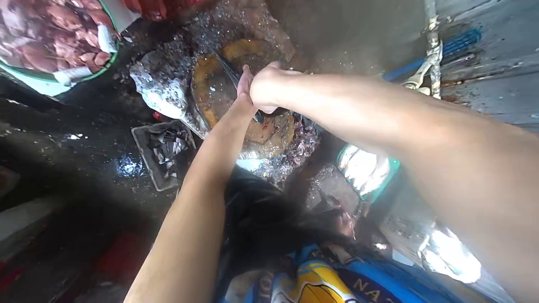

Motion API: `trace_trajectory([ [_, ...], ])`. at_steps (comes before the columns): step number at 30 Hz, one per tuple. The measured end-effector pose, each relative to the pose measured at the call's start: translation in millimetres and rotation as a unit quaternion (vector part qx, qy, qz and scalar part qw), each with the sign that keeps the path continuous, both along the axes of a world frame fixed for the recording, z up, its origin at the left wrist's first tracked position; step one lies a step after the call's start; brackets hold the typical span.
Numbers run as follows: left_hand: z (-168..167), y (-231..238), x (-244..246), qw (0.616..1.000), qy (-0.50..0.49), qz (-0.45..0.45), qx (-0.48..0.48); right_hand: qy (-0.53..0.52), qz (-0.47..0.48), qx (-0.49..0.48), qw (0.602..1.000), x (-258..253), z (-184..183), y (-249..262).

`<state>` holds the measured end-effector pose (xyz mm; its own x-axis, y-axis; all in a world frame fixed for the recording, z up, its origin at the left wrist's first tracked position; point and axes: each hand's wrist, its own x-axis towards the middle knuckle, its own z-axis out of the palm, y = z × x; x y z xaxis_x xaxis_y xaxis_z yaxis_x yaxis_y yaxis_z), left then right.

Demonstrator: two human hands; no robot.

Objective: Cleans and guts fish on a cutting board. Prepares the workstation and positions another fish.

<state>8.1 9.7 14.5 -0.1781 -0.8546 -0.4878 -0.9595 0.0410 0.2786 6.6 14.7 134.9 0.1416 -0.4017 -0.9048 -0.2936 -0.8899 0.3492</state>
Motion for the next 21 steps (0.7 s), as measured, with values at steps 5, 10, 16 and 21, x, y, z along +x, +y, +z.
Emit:
trace_trajectory([
  [5,-40.9,-17.5,-9.8,0.998,-0.036,-0.036,-0.033,-0.083,-0.111,-0.011,0.990,-85.8,-18.8,-5.2],
  [10,-49.7,-20.6,-1.1,0.991,-0.072,-0.095,-0.067,-0.269,-0.429,-0.092,0.857,-231.5,-102.0,94.2],
  [16,-26.5,45.1,-3.1,0.904,0.218,0.252,-0.267,-0.240,-0.512,-0.062,0.822,-215.5,-93.8,99.4],
  [21,-38.4,32.2,-39.9,0.757,0.263,0.593,-0.080,-0.295,-0.532,-0.022,0.793,-249.0,-98.2,96.5],
])
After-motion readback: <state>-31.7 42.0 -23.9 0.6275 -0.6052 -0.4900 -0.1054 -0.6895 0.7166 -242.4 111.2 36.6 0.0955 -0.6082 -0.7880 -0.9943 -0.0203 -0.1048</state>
